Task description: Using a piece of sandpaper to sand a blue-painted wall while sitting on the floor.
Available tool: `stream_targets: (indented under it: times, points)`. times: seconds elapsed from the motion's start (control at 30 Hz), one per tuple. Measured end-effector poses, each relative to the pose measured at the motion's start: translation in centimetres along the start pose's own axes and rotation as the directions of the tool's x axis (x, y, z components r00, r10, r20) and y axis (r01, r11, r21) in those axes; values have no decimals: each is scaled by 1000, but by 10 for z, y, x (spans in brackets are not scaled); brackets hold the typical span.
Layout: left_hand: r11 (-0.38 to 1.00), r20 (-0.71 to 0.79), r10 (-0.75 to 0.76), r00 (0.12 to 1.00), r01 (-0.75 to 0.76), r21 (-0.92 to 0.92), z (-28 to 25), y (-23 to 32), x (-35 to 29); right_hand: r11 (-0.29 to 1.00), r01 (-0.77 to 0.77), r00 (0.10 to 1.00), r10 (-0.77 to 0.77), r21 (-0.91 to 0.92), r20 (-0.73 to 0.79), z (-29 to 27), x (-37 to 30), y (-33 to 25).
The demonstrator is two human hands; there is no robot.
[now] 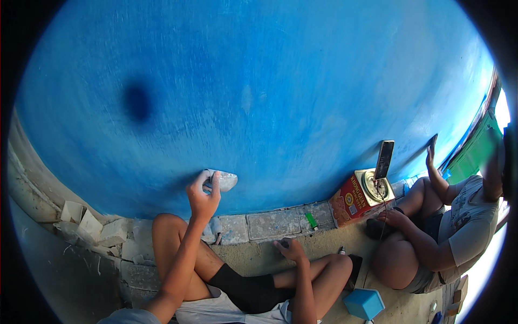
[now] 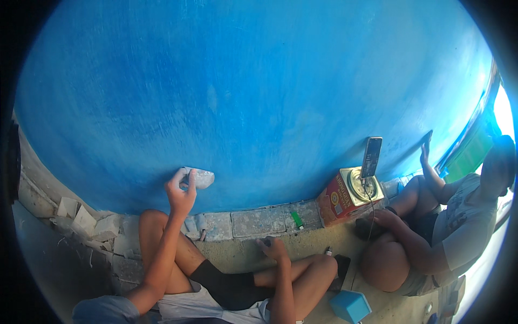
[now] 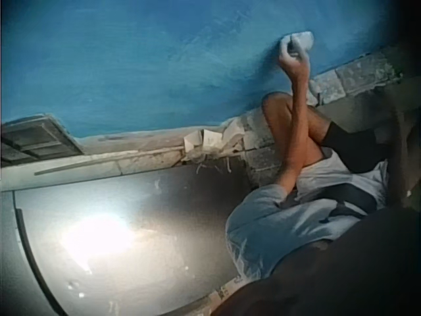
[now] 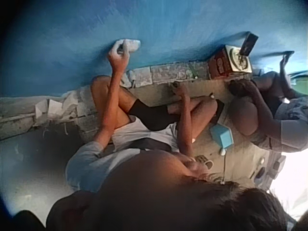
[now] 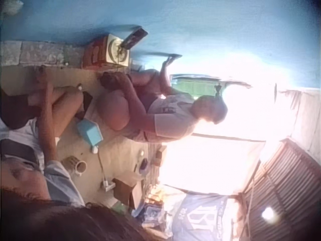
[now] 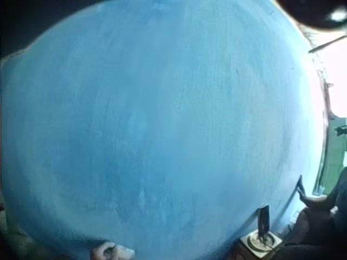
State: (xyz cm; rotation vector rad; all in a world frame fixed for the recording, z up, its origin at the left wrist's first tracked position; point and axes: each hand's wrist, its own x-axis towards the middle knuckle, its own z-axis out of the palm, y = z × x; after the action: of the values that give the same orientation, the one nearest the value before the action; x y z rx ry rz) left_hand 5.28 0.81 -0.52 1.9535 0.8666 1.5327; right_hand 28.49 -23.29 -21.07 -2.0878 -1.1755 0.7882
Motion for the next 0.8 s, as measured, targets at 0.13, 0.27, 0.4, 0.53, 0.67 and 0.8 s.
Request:
stream_targets:
  times: [0.13,0.27,0.4,0.53,0.67,0.8]
  points:
    - [999,-29,31,999,-32,-19,21,-6,-31,997,-27,1000,28,-67,10,-1,2,-2]
    - [987,213,101,972,-126,104,29,-6,-36,999,-1,1000,-1,-39,-31,-2,0,-3]
    - [996,-61,15,998,-20,-82,18,6,2,999,-14,1000,14,-28,-5,-2,-2,-4]
    - [998,-50,19,999,-22,-65,33,3,-11,998,-57,998,56,32,43,-3,1,-2]
    - [993,222,10,975,-35,109,50,-9,-49,1000,5,999,-4,-22,46,-2,1,-1]
    - [996,101,77,992,-80,26,49,-5,-30,994,81,996,-83,-69,-31,-5,-4,-7]
